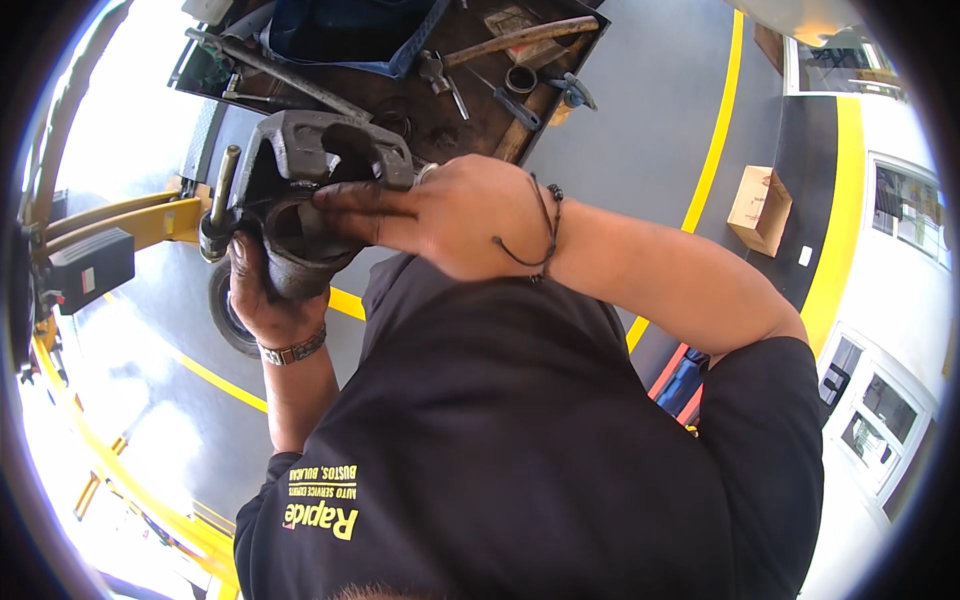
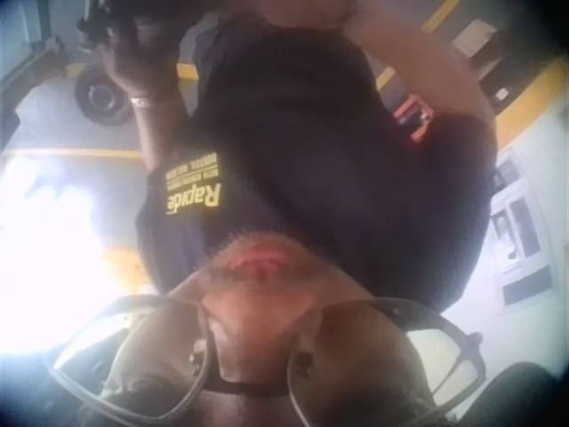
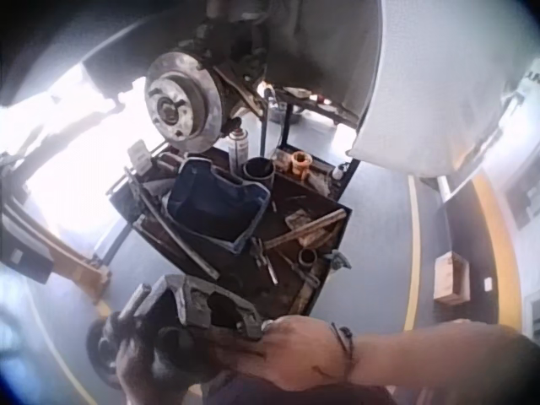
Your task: The person removes a brake caliper from a vehicle, retrieves sandpaper and a spray can from a tool cabinet, then sands and sprays the caliper. The person manipulates the caliper and tools by hand throughout the process.
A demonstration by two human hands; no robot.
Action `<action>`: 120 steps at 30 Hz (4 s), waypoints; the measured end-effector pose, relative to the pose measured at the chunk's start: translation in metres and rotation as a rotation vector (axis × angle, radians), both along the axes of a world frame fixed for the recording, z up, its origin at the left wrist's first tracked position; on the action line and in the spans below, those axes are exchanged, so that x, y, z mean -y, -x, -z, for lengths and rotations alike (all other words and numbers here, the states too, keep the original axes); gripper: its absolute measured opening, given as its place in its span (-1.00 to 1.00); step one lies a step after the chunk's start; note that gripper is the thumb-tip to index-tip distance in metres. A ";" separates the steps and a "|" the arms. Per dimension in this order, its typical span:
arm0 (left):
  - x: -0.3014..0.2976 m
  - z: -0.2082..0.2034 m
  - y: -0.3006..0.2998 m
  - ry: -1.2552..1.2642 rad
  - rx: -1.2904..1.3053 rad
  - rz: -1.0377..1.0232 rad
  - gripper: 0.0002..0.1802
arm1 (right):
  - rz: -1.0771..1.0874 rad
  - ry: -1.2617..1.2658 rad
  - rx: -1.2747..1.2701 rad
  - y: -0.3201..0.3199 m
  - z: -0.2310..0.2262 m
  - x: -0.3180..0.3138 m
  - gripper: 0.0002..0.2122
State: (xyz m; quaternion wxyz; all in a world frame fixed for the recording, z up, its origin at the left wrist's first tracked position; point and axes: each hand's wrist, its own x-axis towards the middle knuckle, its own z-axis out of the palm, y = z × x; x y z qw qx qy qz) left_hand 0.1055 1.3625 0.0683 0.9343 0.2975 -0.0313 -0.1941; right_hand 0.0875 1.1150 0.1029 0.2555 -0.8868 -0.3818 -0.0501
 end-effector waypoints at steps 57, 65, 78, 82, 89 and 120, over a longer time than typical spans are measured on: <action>0.046 -0.015 -0.008 -0.227 0.084 -0.066 -0.29 | 0.174 -0.252 -0.244 0.026 -0.010 0.028 -0.57; 0.056 -0.015 -0.004 -0.408 0.344 -0.119 -0.26 | 0.131 -0.517 -0.879 0.037 -0.032 0.043 -0.49; 0.050 -0.023 -0.008 -0.198 0.095 0.004 -0.31 | 0.129 -0.280 -0.478 0.030 -0.024 0.041 -0.42; 0.048 -0.021 -0.006 -0.202 0.072 -0.036 -0.26 | 0.114 -0.129 -0.058 0.016 -0.026 0.035 -0.54; 0.049 -0.020 -0.013 -0.328 0.189 -0.081 -0.31 | 0.133 -0.332 -0.728 0.012 -0.039 0.036 -0.53; 0.050 -0.013 -0.020 -0.385 0.437 -0.034 -0.30 | 0.146 -0.065 -0.028 0.030 -0.004 0.052 -0.62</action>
